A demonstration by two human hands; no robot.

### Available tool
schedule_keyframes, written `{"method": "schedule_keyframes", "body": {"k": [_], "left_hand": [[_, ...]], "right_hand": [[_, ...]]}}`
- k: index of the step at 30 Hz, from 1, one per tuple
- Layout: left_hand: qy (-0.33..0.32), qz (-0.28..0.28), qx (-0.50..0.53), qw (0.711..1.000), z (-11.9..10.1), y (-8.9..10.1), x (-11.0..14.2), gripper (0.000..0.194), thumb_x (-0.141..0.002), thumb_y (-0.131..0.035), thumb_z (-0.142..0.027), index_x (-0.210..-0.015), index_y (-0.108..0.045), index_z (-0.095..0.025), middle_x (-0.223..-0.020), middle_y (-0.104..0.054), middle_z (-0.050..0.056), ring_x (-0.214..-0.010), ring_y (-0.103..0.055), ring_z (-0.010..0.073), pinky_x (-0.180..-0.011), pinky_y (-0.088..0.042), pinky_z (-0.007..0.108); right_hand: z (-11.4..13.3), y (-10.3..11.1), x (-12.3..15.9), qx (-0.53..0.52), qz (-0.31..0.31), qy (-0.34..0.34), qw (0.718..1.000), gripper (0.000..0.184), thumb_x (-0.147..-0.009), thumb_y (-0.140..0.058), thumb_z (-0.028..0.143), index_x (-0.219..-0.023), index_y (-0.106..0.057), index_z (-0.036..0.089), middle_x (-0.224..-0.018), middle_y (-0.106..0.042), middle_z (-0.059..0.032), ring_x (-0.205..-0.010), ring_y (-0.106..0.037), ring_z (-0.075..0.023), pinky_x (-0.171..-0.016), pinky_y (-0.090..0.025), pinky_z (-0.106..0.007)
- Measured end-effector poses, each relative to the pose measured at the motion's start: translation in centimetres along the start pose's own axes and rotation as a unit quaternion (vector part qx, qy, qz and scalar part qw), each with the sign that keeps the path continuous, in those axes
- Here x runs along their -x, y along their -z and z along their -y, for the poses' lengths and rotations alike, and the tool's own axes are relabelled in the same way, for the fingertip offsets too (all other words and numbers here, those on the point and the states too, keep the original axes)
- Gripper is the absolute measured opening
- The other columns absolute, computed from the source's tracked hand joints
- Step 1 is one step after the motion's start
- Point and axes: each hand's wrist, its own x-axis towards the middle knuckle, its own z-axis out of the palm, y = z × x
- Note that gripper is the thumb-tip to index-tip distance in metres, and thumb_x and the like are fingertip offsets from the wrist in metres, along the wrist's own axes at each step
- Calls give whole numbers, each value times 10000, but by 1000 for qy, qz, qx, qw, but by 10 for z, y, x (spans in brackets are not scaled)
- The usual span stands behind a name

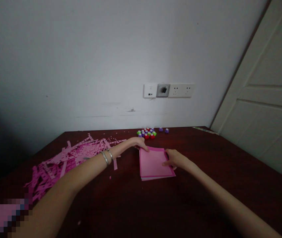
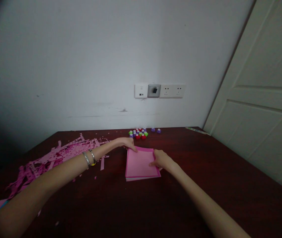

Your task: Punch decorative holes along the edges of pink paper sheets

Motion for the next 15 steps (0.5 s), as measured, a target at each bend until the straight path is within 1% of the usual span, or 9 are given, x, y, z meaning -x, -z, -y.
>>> {"method": "schedule_keyframes", "body": {"k": [3, 7, 10, 12, 13, 14, 15], "left_hand": [[-13, 6, -15, 1000, -1, 1, -1, 390, -544, -680, -467, -422, -447, -179, -453, -398, -15, -453, -356, 109, -469, -305, 282], [-52, -1, 12, 999, 1, 2, 2, 271, -532, -694, -336, -448, -496, -171, -470, -380, -37, -482, -330, 97, -489, -285, 265], [-93, -34, 27, 995, 2, 3, 10, 217, -530, -684, -304, -491, -520, -167, -488, -381, -48, -497, -328, 88, -486, -253, 247], [-124, -68, 32, 989, 0, 5, 20, 197, -533, -676, -300, -522, -534, -164, -499, -387, -52, -502, -329, 83, -484, -238, 241], [-136, -85, 32, 987, -2, 6, 26, 196, -537, -673, -301, -530, -536, -161, -503, -391, -53, -504, -329, 81, -484, -235, 239], [-146, -101, 34, 984, -5, 8, 32, 198, -543, -671, -304, -534, -536, -159, -508, -398, -53, -506, -330, 80, -485, -235, 238], [-155, -115, 39, 980, -7, 9, 40, 204, -550, -669, -307, -535, -533, -156, -511, -405, -53, -508, -334, 80, -486, -237, 237]], "right_hand": [[1, 0, 1, 5, -5, 0, 1000, 447, -640, -701, 226, -1006, -480, 96, -1092, -562, -198, -601, -650, -192, -362, -496, -226], [3, 0, 5, 1, -8, -1, 1000, 454, -641, -691, 237, -1011, -475, 87, -1092, -554, -204, -606, -642, -196, -358, -496, -241], [1, 0, 7, 1, -42, -4, 999, 614, -589, -729, 290, -1092, -447, 80, -1132, -526, -226, -765, -635, -261, -375, -499, -248], [-4, 2, 6, -10, -76, 23, 997, 728, -553, -754, 314, -1160, -428, 78, -1152, -520, -225, -887, -602, -289, -450, -521, -261], [-8, 3, 5, -32, -91, 46, 994, 757, -547, -760, 318, -1184, -426, 82, -1157, -527, -215, -925, -589, -284, -515, -534, -272], [-11, 5, 4, -64, -98, 72, 990, 754, -552, -761, 320, -1192, -436, 89, -1156, -541, -197, -943, -584, -271, -591, -540, -286], [-15, 6, 3, -104, -98, 95, 985, 712, -568, -755, 326, -1176, -465, 94, -1140, -564, -176, -940, -589, -256, -661, -535, -301]]}}
